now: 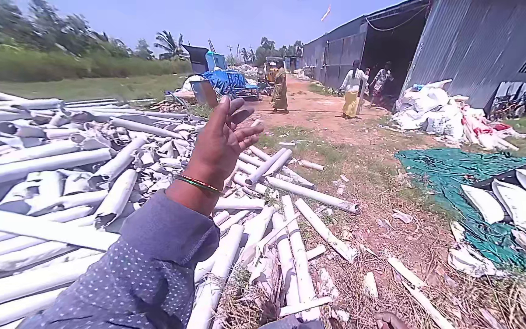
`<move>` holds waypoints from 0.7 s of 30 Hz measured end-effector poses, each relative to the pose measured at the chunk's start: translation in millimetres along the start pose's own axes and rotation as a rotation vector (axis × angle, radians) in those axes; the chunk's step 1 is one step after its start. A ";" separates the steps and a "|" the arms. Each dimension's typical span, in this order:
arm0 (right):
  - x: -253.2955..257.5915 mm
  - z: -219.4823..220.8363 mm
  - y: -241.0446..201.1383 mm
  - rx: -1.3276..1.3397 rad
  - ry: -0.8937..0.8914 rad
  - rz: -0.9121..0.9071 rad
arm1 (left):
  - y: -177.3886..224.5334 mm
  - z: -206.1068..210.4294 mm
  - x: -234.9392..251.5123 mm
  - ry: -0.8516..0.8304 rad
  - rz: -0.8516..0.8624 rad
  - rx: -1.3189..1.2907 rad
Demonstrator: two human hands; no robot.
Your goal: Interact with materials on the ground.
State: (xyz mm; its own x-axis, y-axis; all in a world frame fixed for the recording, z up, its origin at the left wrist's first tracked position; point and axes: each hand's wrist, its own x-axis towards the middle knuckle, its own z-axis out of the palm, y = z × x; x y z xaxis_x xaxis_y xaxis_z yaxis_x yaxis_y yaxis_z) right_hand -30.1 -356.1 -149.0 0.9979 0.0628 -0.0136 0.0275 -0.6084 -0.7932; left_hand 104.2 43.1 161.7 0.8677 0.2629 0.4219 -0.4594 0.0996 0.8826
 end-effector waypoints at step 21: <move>37.2 12.5 -5.4 -0.090 -0.197 -0.010 | -17.1 -52.9 -73.7 -0.084 0.204 0.079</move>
State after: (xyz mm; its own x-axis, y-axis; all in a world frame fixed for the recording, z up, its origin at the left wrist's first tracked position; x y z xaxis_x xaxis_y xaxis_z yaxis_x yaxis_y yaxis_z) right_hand 6.1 -340.6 -152.9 0.9673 0.2172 -0.1312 0.0516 -0.6747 -0.7363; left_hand 38.1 72.7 104.6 0.7726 0.1890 0.6061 -0.6134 -0.0236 0.7894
